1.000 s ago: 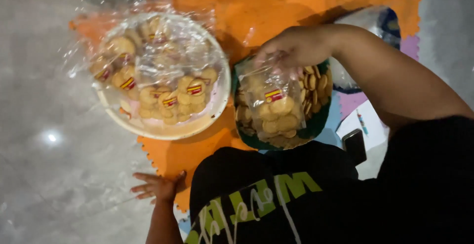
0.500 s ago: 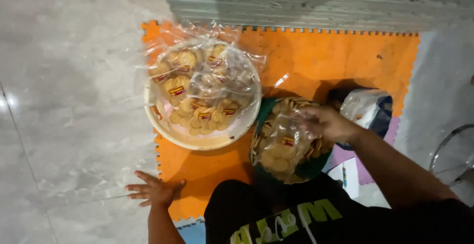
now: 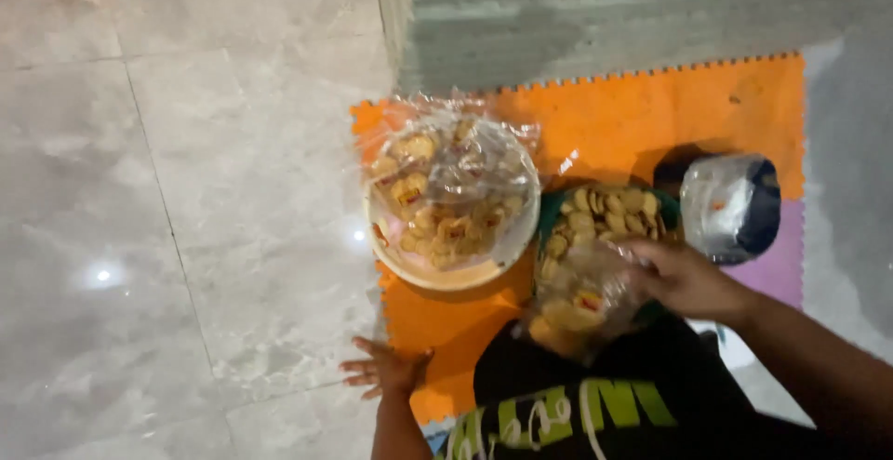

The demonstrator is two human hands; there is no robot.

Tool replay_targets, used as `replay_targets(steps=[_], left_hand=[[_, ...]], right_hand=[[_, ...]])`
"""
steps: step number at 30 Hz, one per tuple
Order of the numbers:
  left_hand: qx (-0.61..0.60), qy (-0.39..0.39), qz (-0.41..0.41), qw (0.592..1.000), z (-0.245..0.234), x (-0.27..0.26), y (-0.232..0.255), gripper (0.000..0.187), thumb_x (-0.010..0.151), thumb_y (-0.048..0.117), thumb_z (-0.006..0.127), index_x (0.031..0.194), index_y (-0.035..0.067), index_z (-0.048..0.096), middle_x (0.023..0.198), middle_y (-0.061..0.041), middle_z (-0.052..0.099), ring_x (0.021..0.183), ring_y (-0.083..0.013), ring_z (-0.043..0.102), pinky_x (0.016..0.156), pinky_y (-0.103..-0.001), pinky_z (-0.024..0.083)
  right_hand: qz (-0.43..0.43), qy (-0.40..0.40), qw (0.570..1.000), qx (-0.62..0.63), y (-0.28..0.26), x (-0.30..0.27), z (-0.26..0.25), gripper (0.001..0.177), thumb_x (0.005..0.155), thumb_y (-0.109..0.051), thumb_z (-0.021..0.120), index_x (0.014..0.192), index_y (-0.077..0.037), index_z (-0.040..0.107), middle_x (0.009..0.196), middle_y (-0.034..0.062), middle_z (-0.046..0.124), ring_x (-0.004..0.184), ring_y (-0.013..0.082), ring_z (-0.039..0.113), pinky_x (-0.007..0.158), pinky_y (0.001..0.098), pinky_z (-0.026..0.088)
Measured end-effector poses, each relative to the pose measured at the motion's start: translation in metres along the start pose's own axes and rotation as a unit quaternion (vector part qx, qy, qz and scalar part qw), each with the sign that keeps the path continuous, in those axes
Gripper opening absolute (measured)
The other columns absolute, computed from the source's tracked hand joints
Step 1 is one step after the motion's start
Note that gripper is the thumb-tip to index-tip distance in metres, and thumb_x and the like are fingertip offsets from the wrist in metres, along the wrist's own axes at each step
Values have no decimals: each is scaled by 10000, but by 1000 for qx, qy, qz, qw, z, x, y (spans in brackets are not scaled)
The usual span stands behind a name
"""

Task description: Packing small round cookies into individual plastic bags from a large container while sitting on the floor.

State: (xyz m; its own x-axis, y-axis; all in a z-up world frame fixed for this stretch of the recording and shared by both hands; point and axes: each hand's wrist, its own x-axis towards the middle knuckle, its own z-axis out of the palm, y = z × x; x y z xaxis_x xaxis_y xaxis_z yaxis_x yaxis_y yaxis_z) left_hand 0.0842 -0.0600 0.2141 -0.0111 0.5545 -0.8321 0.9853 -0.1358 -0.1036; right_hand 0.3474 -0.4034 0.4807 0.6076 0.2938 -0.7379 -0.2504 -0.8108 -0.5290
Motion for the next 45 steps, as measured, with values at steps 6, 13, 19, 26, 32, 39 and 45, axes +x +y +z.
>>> replay_targets(steps=[6, 13, 19, 26, 32, 39, 45], left_hand=[[2, 32, 19, 999, 7, -4, -7, 1597, 640, 452, 991, 1588, 213, -272, 1582, -317, -356, 1462, -575, -233, 1131, -760, 48], [-3, 132, 49, 990, 38, -7, -22, 1505, 632, 448, 923, 1621, 269, -198, 1612, -258, -287, 1505, -520, -162, 1150, -771, 83], [-225, 272, 420, 836, 113, 76, -42, 846, 893, 622, 758, 1489, 62, 540, 1537, -215, 471, 1498, -356, 324, 1249, -458, 248], [-573, -294, 414, 644, 179, -248, 28, 558, 1012, 461, 544, 1484, 168, 495, 1315, -58, 646, 1096, -232, 670, 952, -441, 575], [-610, -367, 347, 611, 216, -192, 44, 360, 959, 107, 693, 1307, 62, 612, 1234, -176, 713, 1060, -361, 726, 880, -557, 618], [-610, -346, 345, 624, 189, -210, 43, 271, 876, 54, 774, 1118, 96, 659, 1070, -154, 758, 919, -353, 771, 790, -537, 657], [-594, -342, 348, 639, 204, -198, 36, 318, 846, 37, 798, 1135, 48, 665, 1053, -158, 756, 937, -340, 763, 824, -518, 649]], right_hand=[[-135, 63, 977, 155, 31, 15, 22, 490, 908, 3, 656, 1389, -61, 586, 831, 66, 673, 602, 153, 605, 529, 277, 516], [-223, 85, 909, 340, 140, 12, 18, 655, 930, 45, 594, 1535, -133, 416, 730, 33, 590, 543, 109, 506, 467, 244, 424], [-326, 122, 866, 360, 211, -14, 12, 640, 950, 39, 649, 1512, -112, 383, 876, 132, 643, 517, 239, 674, 408, 359, 615], [-335, 70, 860, 378, 234, -30, 39, 699, 954, 36, 664, 1544, -77, 306, 777, 201, 656, 515, 295, 698, 426, 377, 630], [-361, 274, 885, 109, 265, 0, 72, 655, 889, -150, 816, 1484, -201, 547, 1079, 147, 705, 897, 297, 712, 727, 426, 624], [-431, 391, 807, 99, 266, 2, 99, 420, 872, -62, 842, 1271, -124, 724, 983, 62, 589, 881, 233, 688, 732, 345, 637], [-373, 305, 868, 123, 254, -16, 96, 243, 897, -174, 832, 1112, -135, 726, 926, 57, 686, 899, 238, 669, 791, 368, 597]])
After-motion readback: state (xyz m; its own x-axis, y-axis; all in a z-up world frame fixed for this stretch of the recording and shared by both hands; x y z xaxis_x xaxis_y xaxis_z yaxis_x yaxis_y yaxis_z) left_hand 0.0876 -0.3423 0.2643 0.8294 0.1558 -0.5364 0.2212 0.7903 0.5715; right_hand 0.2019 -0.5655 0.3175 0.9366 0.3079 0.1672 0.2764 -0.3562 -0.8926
